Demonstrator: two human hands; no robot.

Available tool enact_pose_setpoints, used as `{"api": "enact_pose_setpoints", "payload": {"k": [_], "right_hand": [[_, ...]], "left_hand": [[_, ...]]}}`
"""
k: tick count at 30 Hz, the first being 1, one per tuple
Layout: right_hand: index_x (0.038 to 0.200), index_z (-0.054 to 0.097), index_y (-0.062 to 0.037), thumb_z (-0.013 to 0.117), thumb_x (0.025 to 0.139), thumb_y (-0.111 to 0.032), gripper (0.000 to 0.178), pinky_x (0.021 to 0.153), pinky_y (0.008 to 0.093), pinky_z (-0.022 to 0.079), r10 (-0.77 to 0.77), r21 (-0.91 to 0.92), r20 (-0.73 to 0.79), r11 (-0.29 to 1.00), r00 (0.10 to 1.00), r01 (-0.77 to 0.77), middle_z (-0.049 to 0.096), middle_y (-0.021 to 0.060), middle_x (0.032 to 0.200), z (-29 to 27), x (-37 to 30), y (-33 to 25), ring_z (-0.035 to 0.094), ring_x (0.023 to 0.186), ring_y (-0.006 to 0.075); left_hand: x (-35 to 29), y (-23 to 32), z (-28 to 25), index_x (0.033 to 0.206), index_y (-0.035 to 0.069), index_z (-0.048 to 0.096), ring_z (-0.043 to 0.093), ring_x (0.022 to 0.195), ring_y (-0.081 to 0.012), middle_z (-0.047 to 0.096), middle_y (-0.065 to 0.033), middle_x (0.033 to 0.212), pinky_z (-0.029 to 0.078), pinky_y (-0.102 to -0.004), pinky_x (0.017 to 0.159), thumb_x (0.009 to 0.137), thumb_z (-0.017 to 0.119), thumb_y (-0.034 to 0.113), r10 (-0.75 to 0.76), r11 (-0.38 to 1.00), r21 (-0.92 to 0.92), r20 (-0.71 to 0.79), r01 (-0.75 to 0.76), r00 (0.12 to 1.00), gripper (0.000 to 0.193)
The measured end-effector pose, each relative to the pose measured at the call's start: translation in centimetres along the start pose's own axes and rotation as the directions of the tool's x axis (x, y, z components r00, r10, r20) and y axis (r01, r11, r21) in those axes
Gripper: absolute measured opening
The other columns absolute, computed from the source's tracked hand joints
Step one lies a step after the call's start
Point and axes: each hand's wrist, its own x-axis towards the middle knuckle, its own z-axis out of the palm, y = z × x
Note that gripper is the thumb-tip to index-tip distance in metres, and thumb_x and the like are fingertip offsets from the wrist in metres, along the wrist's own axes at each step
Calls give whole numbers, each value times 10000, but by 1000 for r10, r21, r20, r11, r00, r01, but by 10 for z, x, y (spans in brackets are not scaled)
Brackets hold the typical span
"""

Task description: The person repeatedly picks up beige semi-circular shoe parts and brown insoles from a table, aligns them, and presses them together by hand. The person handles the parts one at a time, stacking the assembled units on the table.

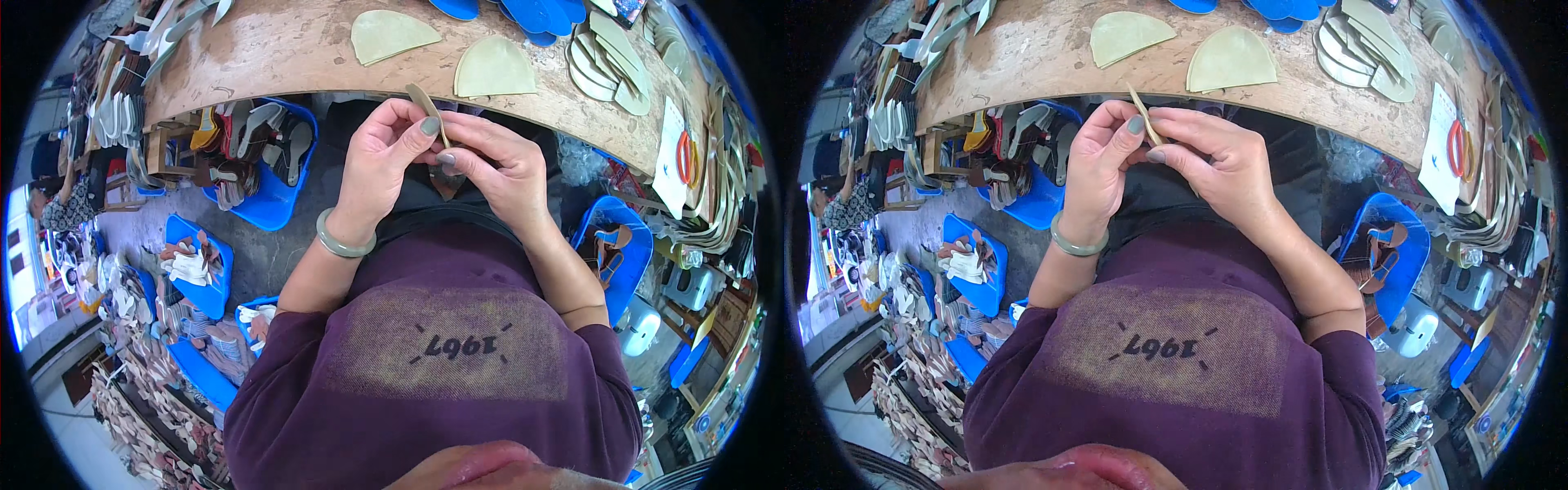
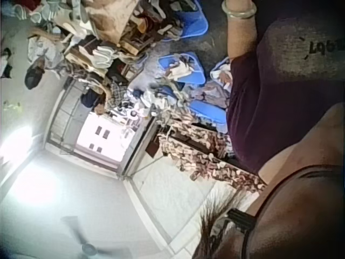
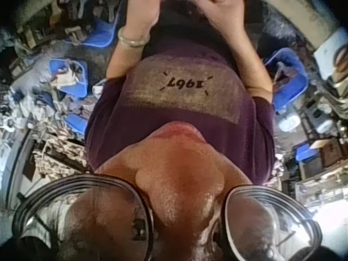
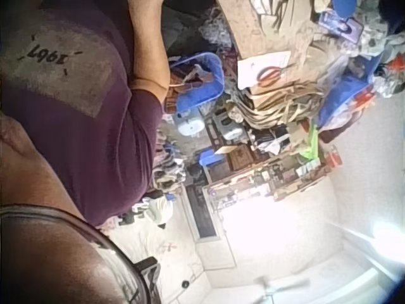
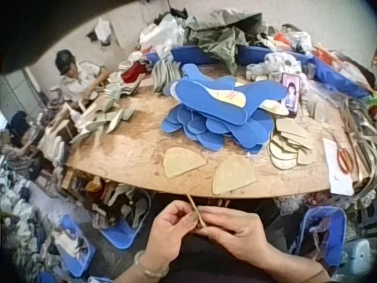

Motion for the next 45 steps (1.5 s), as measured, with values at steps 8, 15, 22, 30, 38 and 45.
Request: {"api": "enact_pose_setpoints", "payload": {"k": [8, 15, 22, 30, 38, 45], "right_hand": [[964, 717, -19, 701, 859, -116, 144, 699, 235, 499, 152, 159, 41, 975, 988, -157, 676, 46, 869, -6, 4, -1, 620, 793, 110], [1028, 663, 20, 652, 907, -112, 180, 707, 231, 526, 393, 553, 201, 711, 897, -435, 691, 73, 882, -10, 2, 6, 671, 788, 136], [1046, 658, 35, 637, 918, -129, 209, 697, 234, 535, 378, 530, 219, 727, 899, -435, 698, 92, 906, -11, 3, 6, 688, 795, 148], [1046, 665, 58, 628, 908, -98, 212, 699, 234, 539, 391, 450, 148, 791, 908, -414, 703, 108, 888, -4, 0, 8, 689, 773, 154], [1034, 661, 72, 623, 908, -87, 207, 697, 246, 553, 433, 582, 139, 692, 891, -427, 702, 132, 889, 0, 0, 19, 696, 790, 176], [1106, 620, 48, 620, 905, -51, 224, 837, 271, 535, 338, 706, 165, 615, 927, -350, 691, 96, 907, -4, -2, 28, 678, 840, 146]], "left_hand": [[0, -4, 2, 991, 30, 545, 580, 816, -86, 602, -32, 908, 493, -220, 739, 915, 654, 89, 149, 969, 193, 37, -153, 988, 146], [-1, -4, 11, 989, -20, 592, 623, 836, -104, 612, -46, 909, 530, -233, 722, 915, 649, 86, 340, 863, 381, 49, -333, 939, 142], [-3, -8, 7, 990, -34, 634, 649, 804, -122, 611, -54, 936, 545, -241, 712, 915, 647, 94, 327, 835, 452, 49, -313, 944, 149], [-8, -6, 16, 1041, -21, 543, 643, 820, -114, 605, -70, 947, 547, -250, 688, 932, 628, 93, 62, 996, 68, -6, -61, 998, 179], [-6, -11, 14, 1033, -10, 564, 634, 797, -93, 637, -60, 911, 537, -231, 700, 966, 584, 130, 101, 988, 116, -28, -98, 994, 157], [3, -13, -3, 1097, 25, 558, 661, 800, -121, 659, -64, 927, 556, -256, 726, 1015, 486, 214, -69, 990, -129, -91, 57, 993, 219]]}}
